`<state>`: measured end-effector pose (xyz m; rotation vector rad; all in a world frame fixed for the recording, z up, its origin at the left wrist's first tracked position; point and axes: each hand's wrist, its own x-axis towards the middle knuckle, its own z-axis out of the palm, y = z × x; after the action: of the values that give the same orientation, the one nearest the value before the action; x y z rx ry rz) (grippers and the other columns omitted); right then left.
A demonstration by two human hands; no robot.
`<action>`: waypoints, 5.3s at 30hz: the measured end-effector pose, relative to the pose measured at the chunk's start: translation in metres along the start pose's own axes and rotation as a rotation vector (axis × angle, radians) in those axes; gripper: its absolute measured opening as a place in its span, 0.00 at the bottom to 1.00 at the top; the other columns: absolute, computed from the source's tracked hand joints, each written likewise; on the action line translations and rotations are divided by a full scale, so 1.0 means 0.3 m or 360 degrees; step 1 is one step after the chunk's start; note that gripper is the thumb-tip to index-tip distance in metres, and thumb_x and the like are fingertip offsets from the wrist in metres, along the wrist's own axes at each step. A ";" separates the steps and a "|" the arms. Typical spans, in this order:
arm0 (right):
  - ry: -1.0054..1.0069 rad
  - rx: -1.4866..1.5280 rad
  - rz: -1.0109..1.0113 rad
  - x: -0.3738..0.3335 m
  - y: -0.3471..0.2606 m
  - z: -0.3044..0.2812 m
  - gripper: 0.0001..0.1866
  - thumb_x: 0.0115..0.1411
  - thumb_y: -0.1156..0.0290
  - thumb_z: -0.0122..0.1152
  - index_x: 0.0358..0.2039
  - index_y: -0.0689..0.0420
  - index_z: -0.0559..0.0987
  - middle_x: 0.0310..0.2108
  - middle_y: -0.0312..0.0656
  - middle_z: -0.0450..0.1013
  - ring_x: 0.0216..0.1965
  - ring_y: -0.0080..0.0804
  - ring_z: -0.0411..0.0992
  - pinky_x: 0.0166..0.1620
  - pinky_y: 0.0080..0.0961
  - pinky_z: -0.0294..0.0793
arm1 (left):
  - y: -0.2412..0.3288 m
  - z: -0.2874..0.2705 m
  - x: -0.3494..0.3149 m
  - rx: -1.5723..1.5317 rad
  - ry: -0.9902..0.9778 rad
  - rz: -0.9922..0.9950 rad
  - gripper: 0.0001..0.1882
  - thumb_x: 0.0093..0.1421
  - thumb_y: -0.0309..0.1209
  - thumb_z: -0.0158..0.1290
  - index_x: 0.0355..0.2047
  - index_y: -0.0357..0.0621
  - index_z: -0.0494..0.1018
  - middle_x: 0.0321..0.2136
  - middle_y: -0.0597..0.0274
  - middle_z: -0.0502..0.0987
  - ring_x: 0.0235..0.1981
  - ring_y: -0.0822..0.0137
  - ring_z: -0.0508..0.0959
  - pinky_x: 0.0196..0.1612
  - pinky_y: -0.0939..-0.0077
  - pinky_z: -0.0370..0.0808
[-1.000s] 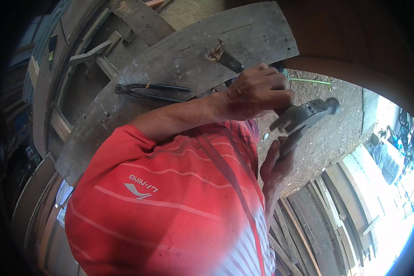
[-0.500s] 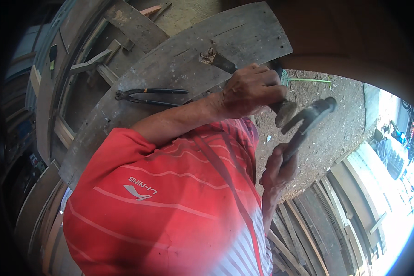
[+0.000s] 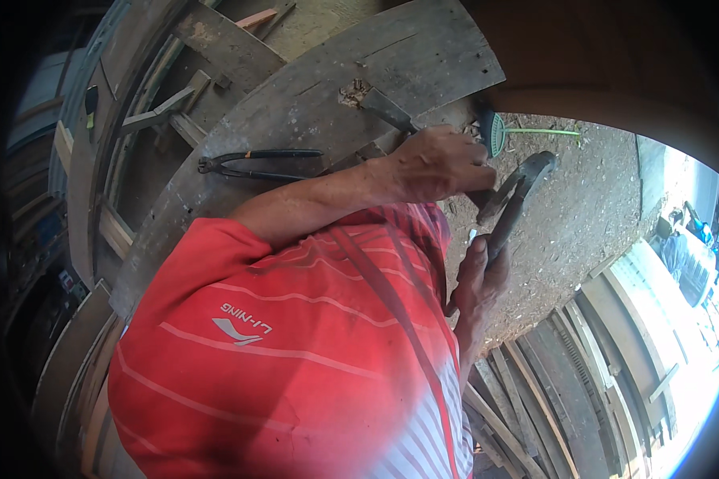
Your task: The person uses a pair of pincers to grip and pry a nail out of a wooden board, then uses a hammer to tap the remaining part of the nail and continues prying it with the pincers until it is removed.
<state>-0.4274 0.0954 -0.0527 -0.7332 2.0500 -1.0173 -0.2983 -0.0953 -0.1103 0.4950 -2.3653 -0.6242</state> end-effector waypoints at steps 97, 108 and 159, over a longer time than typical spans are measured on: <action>-0.0583 -0.0557 -0.0445 0.173 0.037 0.257 0.20 0.69 0.56 0.57 0.47 0.61 0.73 0.37 0.61 0.78 0.39 0.64 0.77 0.42 0.54 0.74 | -0.118 -0.355 -0.249 0.0296 -0.0784 -0.0692 0.33 0.53 0.36 0.68 0.57 0.40 0.68 0.63 0.46 0.69 0.55 0.43 0.78 0.55 0.54 0.78; -0.0573 -0.0500 -0.0520 0.195 0.103 0.282 0.22 0.69 0.54 0.57 0.49 0.62 0.76 0.36 0.60 0.78 0.39 0.61 0.78 0.42 0.50 0.75 | -0.080 -0.413 -0.185 0.0333 -0.1040 -0.0845 0.36 0.53 0.36 0.68 0.59 0.41 0.66 0.63 0.43 0.69 0.55 0.41 0.77 0.55 0.51 0.77; -0.0553 -0.0511 -0.0300 0.222 0.130 0.249 0.24 0.70 0.65 0.57 0.61 0.66 0.72 0.48 0.58 0.76 0.49 0.47 0.77 0.53 0.38 0.74 | -0.516 -0.875 -0.373 0.1425 -0.0260 -0.0773 0.09 0.55 0.25 0.57 0.36 0.51 0.77 0.42 0.61 0.77 0.53 0.58 0.75 0.59 0.50 0.67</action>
<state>-0.4126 0.0352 -0.1404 -1.1987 1.8789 -0.6075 -0.0146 -0.2477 -0.0685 1.4734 -2.6004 0.2709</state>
